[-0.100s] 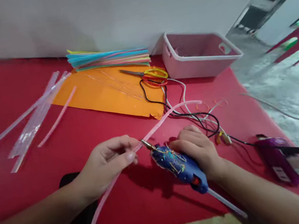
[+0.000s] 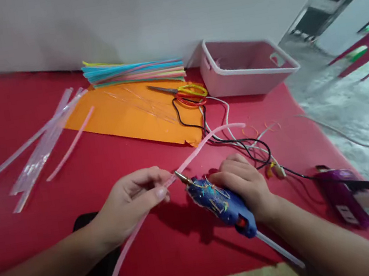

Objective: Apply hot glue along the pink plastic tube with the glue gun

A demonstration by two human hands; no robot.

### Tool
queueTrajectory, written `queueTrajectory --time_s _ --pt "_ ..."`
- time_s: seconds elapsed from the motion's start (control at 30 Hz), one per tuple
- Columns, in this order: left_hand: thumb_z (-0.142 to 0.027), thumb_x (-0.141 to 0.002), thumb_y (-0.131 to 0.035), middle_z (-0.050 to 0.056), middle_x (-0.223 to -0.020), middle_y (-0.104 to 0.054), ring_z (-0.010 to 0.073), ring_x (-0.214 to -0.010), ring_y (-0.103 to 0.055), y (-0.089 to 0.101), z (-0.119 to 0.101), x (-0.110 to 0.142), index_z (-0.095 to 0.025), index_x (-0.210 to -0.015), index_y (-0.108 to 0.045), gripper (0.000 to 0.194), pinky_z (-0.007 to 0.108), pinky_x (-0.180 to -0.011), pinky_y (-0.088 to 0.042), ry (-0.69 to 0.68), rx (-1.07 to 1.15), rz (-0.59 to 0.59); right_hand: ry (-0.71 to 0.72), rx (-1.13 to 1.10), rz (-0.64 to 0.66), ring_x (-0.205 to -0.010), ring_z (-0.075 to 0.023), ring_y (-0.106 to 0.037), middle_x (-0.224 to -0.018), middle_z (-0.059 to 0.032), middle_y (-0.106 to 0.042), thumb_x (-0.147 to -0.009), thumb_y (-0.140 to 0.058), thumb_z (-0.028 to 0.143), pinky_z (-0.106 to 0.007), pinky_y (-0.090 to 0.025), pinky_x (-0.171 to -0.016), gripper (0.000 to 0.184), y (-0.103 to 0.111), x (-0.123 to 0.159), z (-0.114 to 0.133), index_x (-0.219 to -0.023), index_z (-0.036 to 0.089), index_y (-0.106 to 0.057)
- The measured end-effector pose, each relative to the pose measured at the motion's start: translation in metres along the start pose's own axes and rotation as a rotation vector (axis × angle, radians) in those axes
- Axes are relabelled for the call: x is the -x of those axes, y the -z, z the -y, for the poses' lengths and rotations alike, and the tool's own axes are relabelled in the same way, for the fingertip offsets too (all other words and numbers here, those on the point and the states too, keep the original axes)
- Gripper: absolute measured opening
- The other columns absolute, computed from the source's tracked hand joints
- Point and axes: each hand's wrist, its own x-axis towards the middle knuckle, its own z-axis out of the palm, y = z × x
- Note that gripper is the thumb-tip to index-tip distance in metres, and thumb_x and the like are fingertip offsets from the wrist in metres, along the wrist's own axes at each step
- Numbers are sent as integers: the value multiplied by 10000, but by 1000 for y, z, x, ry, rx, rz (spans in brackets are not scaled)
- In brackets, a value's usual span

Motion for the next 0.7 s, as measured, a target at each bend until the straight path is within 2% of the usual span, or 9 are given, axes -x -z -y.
queueTrajectory --time_s 0.3,0.43,0.57,0.7 --pt "-54 -700 -820 -57 -680 -699 58 -662 -608 1 1 0 -210 -815 -839 195 172 -714 -536 -30 1 22 -29 -14 -35 -606 -178 -592 -696 0 -605 -1110 -491 268 -377 -510 -682 191 -1 -1 0 -1007 225 -646" --pt "-68 -699 -825 -54 -700 -702 63 -667 -601 2 2 -1 -208 -822 -837 188 187 -716 -524 -36 -10 3 -50 20 -40 -627 -182 -612 -707 0 -608 -1077 -532 214 -377 -520 -688 145 0 2 -2 -1003 232 -656" --pt "-120 -748 -814 -41 -763 -716 64 -678 -588 2 6 -4 -186 -853 -817 125 202 -710 -492 -33 -67 -49 -68 41 -129 -635 -190 -605 -706 7 -593 -1000 -619 134 -380 -498 -666 114 -1 9 -4 -984 236 -668" --pt "-159 -797 -789 -46 -753 -676 63 -652 -561 3 10 -7 -161 -920 -796 123 210 -673 -457 17 -167 -72 -138 88 -230 -641 -203 -624 -739 -2 -653 -976 -671 126 -391 -521 -674 146 -2 19 -3 -991 271 -671"
